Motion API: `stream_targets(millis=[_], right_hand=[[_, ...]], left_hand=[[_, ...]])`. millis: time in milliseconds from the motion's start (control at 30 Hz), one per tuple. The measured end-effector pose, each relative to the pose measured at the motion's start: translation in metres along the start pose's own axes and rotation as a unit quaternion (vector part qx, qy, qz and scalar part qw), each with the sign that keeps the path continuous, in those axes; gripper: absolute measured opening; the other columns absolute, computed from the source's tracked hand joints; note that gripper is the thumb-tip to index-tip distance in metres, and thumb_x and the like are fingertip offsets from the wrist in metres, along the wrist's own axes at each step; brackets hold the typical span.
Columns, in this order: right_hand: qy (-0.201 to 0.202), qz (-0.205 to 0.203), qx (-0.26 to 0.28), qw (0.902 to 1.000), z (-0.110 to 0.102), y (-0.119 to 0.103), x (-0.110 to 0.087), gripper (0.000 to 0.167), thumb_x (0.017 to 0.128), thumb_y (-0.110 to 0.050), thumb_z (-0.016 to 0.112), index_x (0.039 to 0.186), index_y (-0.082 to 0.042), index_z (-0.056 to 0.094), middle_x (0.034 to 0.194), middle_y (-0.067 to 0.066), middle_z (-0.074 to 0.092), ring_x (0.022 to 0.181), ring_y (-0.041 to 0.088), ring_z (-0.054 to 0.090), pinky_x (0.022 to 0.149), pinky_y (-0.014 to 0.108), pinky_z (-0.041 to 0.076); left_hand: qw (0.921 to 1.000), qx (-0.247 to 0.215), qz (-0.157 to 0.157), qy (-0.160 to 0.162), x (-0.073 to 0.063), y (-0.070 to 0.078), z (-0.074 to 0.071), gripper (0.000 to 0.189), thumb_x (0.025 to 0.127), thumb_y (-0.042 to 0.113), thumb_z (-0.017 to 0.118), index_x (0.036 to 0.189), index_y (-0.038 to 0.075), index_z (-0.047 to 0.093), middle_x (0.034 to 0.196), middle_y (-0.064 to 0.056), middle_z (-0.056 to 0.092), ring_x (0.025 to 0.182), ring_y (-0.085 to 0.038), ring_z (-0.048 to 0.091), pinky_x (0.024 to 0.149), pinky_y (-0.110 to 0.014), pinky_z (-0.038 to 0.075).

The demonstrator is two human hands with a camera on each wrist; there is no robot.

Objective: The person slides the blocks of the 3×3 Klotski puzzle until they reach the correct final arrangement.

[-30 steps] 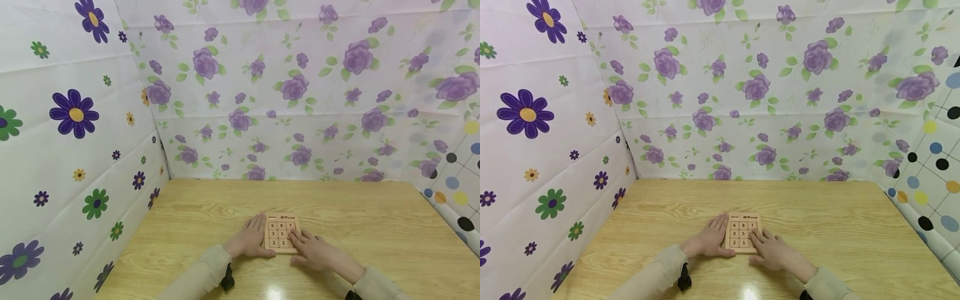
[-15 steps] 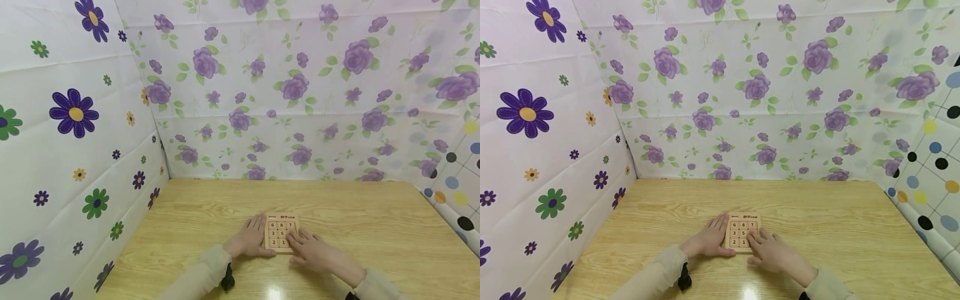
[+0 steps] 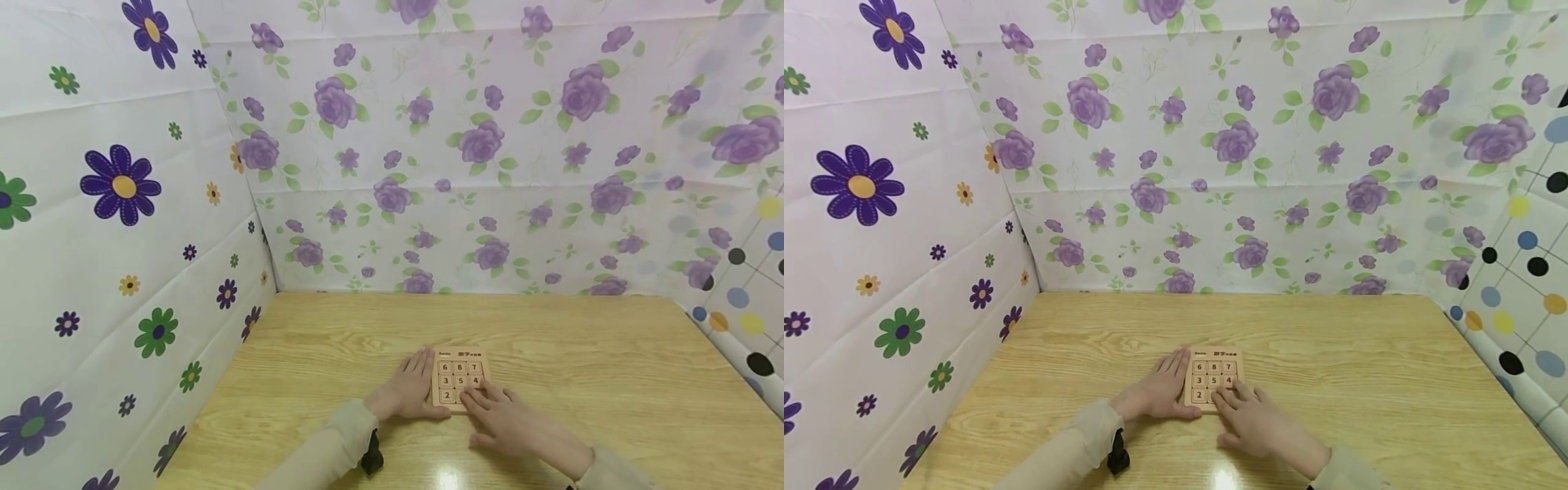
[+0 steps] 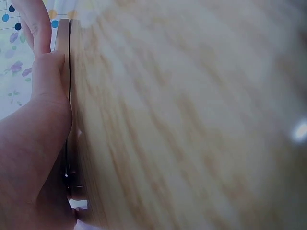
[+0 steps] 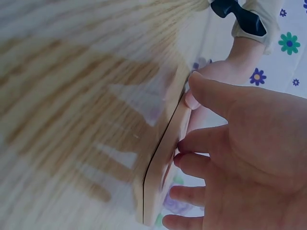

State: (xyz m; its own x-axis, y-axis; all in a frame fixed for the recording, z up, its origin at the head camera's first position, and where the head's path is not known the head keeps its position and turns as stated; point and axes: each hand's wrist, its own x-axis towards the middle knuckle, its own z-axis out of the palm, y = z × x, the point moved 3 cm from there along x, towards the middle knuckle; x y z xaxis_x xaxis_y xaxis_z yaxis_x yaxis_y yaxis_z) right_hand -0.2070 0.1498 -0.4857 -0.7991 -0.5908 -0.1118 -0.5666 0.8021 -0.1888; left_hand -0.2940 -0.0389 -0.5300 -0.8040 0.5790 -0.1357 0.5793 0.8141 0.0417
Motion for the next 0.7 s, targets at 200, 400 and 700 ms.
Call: stream_targets(millis=[200,400,700], right_hand=[[0.000,-0.013,-0.004,0.9999,0.0019,-0.0003,-0.0013,0.074,0.092,-0.052,0.055,0.149,-0.009,0.036,0.155,0.011,0.036,0.144,0.042,0.026,0.108,0.069,0.030],[-0.005,-0.011,0.001,0.9999,0.0023,0.0012,-0.0040,0.073,0.092,-0.050,0.056,0.149,-0.010,0.036,0.155,0.012,0.036,0.144,0.043,0.027,0.107,0.070,0.030],[0.003,-0.010,-0.006,0.9999,0.0026,0.0047,-0.0067,0.074,0.091,-0.050,0.056,0.149,-0.010,0.036,0.154,0.014,0.036,0.142,0.044,0.031,0.106,0.070,0.032]], left_hand=[[1.0000,0.004,0.001,0.002,-0.0005,0.0011,0.0000,0.122,0.077,0.085,0.042,0.154,-0.001,0.002,0.162,-0.018,0.003,0.151,-0.029,0.009,0.122,-0.044,0.019],[1.0000,-0.003,0.002,-0.001,-0.0028,0.0022,-0.0022,0.122,0.077,0.084,0.043,0.154,-0.002,0.003,0.162,-0.019,0.004,0.151,-0.030,0.010,0.122,-0.044,0.019],[1.0000,-0.008,0.001,-0.002,-0.0036,0.0019,-0.0030,0.121,0.079,0.084,0.043,0.154,-0.002,0.002,0.162,-0.019,0.004,0.151,-0.030,0.009,0.123,-0.043,0.019]])
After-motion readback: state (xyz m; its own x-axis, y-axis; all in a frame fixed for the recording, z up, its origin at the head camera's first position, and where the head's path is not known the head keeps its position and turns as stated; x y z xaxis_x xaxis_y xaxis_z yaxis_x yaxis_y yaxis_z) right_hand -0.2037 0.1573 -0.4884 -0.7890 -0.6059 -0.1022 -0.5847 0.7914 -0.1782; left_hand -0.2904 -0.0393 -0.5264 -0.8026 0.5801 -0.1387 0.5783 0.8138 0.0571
